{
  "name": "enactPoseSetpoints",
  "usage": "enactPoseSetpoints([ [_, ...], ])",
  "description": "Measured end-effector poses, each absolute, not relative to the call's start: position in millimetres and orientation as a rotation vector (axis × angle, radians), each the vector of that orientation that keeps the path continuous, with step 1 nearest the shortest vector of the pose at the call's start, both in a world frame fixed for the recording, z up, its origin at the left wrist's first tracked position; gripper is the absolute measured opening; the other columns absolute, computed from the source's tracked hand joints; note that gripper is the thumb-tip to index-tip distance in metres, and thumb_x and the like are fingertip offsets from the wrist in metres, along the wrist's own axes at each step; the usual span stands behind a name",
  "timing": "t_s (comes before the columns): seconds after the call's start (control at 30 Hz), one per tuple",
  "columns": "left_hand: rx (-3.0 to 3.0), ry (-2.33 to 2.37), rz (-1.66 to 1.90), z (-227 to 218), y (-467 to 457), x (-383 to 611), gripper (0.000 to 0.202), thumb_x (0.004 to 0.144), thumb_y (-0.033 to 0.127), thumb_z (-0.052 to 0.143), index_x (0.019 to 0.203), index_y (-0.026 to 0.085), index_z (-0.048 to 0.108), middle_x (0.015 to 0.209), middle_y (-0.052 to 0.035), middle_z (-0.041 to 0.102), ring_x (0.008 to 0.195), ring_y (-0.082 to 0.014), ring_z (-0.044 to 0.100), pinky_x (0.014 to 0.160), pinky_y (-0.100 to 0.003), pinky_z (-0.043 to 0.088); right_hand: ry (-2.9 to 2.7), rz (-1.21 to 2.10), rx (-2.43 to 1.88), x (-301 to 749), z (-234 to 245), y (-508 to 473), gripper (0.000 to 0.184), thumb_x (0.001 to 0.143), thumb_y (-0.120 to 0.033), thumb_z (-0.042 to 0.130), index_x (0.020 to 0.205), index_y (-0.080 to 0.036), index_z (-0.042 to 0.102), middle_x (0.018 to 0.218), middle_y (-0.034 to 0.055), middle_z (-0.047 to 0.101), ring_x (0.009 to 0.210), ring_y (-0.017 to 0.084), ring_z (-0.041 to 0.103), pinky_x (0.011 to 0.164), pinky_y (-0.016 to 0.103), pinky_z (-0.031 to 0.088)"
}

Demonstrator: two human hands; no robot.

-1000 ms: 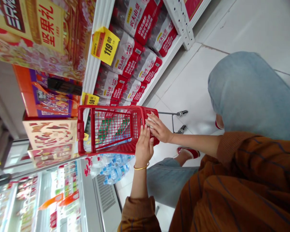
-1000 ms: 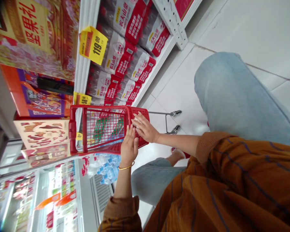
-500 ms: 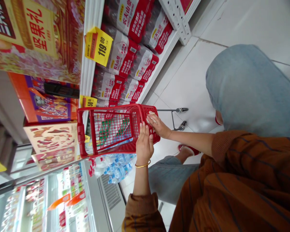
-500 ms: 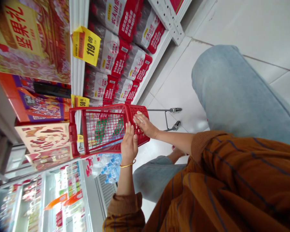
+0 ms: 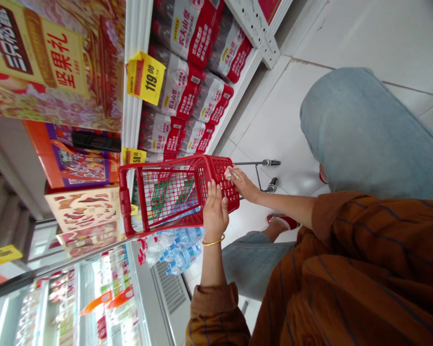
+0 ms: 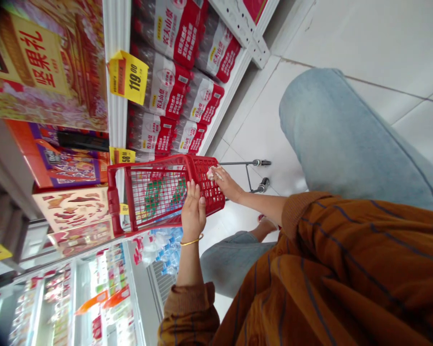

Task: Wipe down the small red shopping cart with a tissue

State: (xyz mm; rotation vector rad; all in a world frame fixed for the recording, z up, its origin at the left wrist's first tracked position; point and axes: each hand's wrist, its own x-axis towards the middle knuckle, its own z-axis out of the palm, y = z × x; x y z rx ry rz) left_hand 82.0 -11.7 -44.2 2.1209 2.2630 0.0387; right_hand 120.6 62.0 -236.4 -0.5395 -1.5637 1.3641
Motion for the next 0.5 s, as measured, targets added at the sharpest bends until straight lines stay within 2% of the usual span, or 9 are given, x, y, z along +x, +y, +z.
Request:
enactPoseSetpoints([
  [0.17,2.097,2.177,-0.067,-33,-18,77,0.051,0.098,0.022,0.032,0.149,0.02,0.023,0.155,-0.0141,0.025,0.144,-0.0214,0.018,0.114,-0.045,0.032,-1.525,1.343,-0.546,129,-213,84,0.046,0.1,-0.029,0.024,0.142,-0.021,0.038,0.139,0.0134,0.044,0.137,0.02,0.035,0.115,0.046,0.033],
  [0.23,2.099,2.148,-0.09,-32,-21,76,0.052,0.098,0.022,0.033,0.149,0.021,0.021,0.155,-0.0136,0.024,0.144,-0.0215,0.018,0.113,-0.045,0.032,-1.507,1.367,-0.536,128,-197,92,0.045,0.099,-0.034,0.027,0.139,-0.023,0.043,0.143,0.0116,0.042,0.139,0.02,0.032,0.116,0.046,0.03],
  [0.3,2.117,2.145,-0.072,-35,-24,77,0.054,0.098,0.021,0.032,0.15,0.021,0.016,0.156,-0.0142,0.02,0.145,-0.0227,0.014,0.114,-0.048,0.031,-1.5,1.404,-0.54,124,-182,96,0.045,0.098,-0.042,0.031,0.137,-0.024,0.047,0.149,0.009,0.036,0.143,0.023,0.024,0.118,0.051,0.022],
  [0.37,2.143,2.152,-0.033,-38,-24,79,0.056,0.098,0.021,0.032,0.151,0.02,0.013,0.156,-0.0155,0.017,0.145,-0.0238,0.011,0.114,-0.049,0.03,-1.454,1.464,-0.607,119,-173,94,0.05,0.095,-0.051,0.037,0.138,-0.026,0.046,0.153,0.0068,0.029,0.145,0.024,0.018,0.118,0.051,0.021],
  [0.43,2.156,2.157,0.005,-42,-22,81,0.055,0.099,0.023,0.031,0.151,0.019,0.012,0.156,-0.0163,0.017,0.145,-0.0242,0.011,0.114,-0.05,0.03,-1.363,1.528,-0.709,112,-169,90,0.054,0.094,-0.054,0.037,0.141,-0.027,0.042,0.155,0.0057,0.027,0.145,0.022,0.019,0.118,0.046,0.025],
  [0.5,2.165,2.157,0.032,-44,-19,81,0.054,0.099,0.024,0.03,0.151,0.019,0.013,0.156,-0.0167,0.018,0.145,-0.0244,0.011,0.114,-0.05,0.029,-1.285,1.563,-0.794,107,-170,86,0.052,0.097,-0.051,0.03,0.141,-0.026,0.041,0.153,0.0057,0.032,0.143,0.019,0.026,0.118,0.042,0.026],
])
